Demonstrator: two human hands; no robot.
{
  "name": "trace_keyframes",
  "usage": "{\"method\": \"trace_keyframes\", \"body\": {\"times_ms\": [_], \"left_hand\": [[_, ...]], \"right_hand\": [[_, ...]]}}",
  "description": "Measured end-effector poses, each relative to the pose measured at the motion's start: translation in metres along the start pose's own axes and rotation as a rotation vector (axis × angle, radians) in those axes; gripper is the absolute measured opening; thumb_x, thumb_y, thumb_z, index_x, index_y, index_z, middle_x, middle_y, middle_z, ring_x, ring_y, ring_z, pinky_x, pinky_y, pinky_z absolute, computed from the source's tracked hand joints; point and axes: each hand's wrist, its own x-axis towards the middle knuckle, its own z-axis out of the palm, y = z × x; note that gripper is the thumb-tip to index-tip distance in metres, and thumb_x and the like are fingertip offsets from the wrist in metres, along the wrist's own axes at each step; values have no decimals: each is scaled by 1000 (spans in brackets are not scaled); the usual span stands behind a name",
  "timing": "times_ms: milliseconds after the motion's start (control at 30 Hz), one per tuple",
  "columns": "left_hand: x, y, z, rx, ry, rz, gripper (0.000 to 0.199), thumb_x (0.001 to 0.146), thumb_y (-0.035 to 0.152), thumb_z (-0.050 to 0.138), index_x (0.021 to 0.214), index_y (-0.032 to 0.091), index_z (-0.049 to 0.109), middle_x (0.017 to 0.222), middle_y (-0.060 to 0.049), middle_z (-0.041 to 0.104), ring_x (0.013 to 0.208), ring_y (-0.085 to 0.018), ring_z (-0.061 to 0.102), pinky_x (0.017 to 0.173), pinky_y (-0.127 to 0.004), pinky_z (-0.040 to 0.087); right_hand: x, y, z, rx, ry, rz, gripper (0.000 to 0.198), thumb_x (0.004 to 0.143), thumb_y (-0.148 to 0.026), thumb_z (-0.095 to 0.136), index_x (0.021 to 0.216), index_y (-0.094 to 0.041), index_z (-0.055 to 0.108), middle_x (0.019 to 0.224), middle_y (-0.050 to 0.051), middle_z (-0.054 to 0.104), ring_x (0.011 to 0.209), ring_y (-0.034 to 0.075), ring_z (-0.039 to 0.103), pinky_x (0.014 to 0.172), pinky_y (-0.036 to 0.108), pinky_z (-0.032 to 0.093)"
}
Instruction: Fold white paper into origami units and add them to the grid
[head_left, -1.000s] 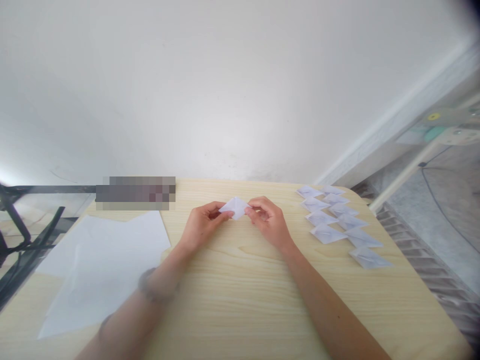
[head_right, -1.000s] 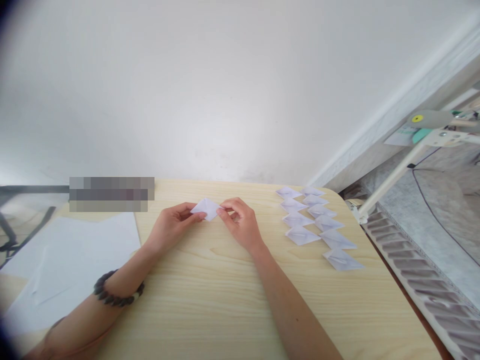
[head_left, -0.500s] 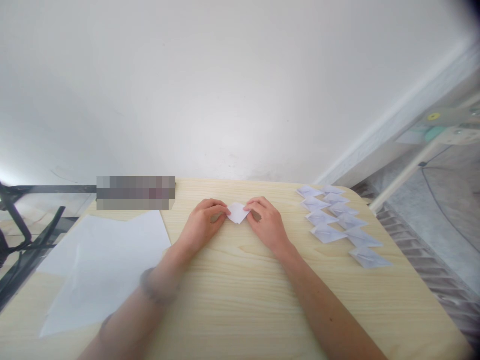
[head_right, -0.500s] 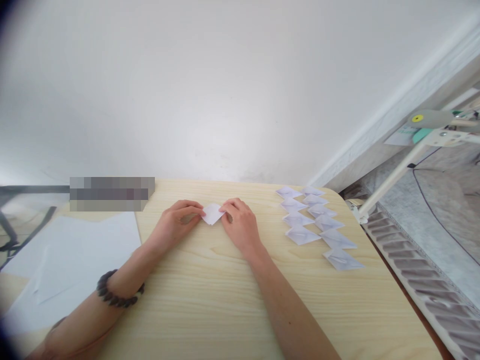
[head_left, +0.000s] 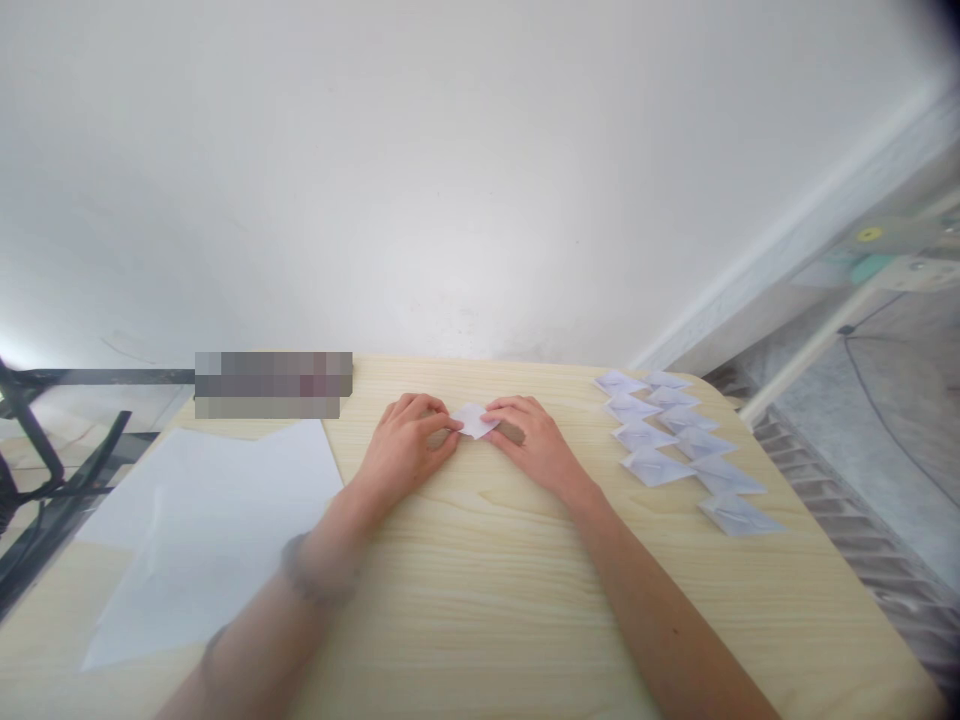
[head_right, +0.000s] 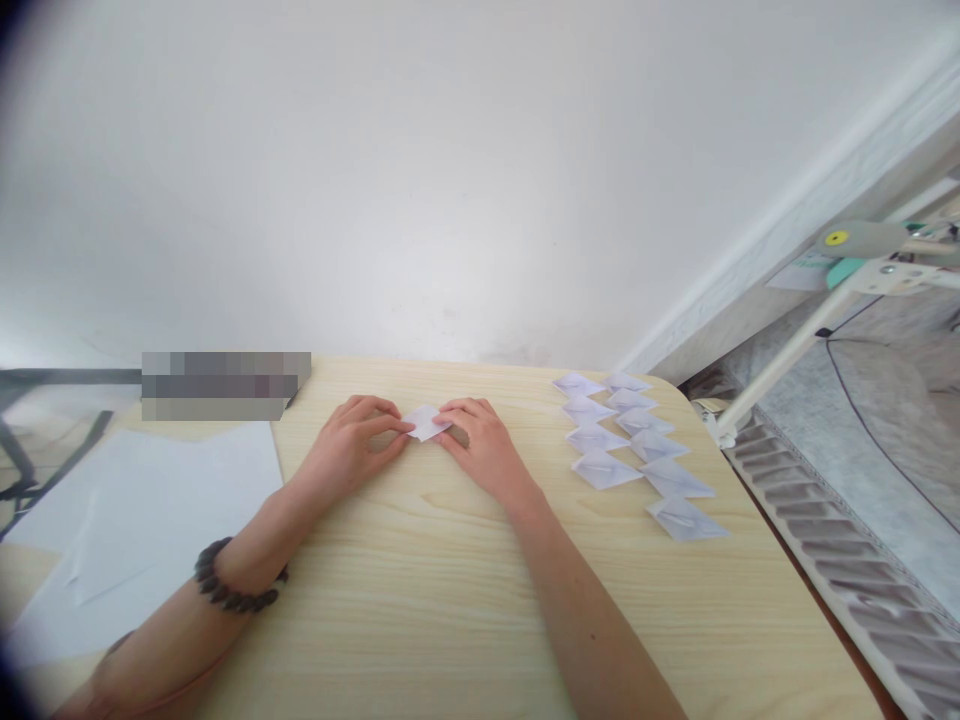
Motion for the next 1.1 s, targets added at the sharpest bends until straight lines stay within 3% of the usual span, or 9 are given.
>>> {"method": "trace_keyframes", "body": {"times_ms": [233, 433, 533, 667, 867, 1100], "left_hand": [[1, -1, 1, -81, 26, -16, 22, 80, 24, 49, 98, 23, 61, 88, -5, 55, 88, -20, 49, 81, -35, 40], [4, -1, 0, -154, 20, -76, 23, 83, 29, 45, 94, 23, 64, 73, -3, 58, 73, -18, 51, 71, -31, 40], [5, 3, -2, -267, -15, -114, 25, 84, 31, 44, 99, 24, 63, 73, -2, 64, 71, -17, 53, 72, -30, 41], [4, 5, -3, -459, -20, -203, 26, 82, 35, 48, 99, 25, 64, 94, -2, 66, 84, -17, 57, 76, -28, 42], [3, 4, -4, -722, -15, -361, 29, 75, 40, 57, 94, 19, 65, 85, -4, 68, 74, -17, 60, 63, -25, 45], [5, 11, -3, -892, -44, -399, 31, 70, 39, 61, 92, 16, 65, 87, -6, 67, 79, -18, 60, 69, -27, 46]], "right_hand": [[0, -3, 2, 28, 41, 15, 15, 77, -19, 57, 88, -25, 65, 97, 2, 60, 95, 17, 51, 86, 34, 42], [1, -3, 0, 123, 111, 47, 18, 80, -20, 53, 91, -26, 66, 95, 3, 59, 93, 15, 53, 85, 32, 42], [1, -4, -3, 167, 154, 77, 16, 79, -25, 54, 90, -24, 67, 85, 3, 56, 78, 13, 54, 71, 27, 45], [-1, -6, -5, 251, 95, 108, 18, 80, -29, 53, 90, -22, 67, 65, 0, 54, 56, 9, 48, 54, 23, 41], [-1, -9, -5, 487, 49, 183, 23, 81, -33, 49, 94, -22, 64, 78, 2, 62, 60, 10, 57, 54, 23, 46], [-1, -10, -6, 566, 57, 233, 20, 80, -35, 51, 86, -20, 62, 83, 3, 62, 68, 12, 61, 52, 22, 47]]}}
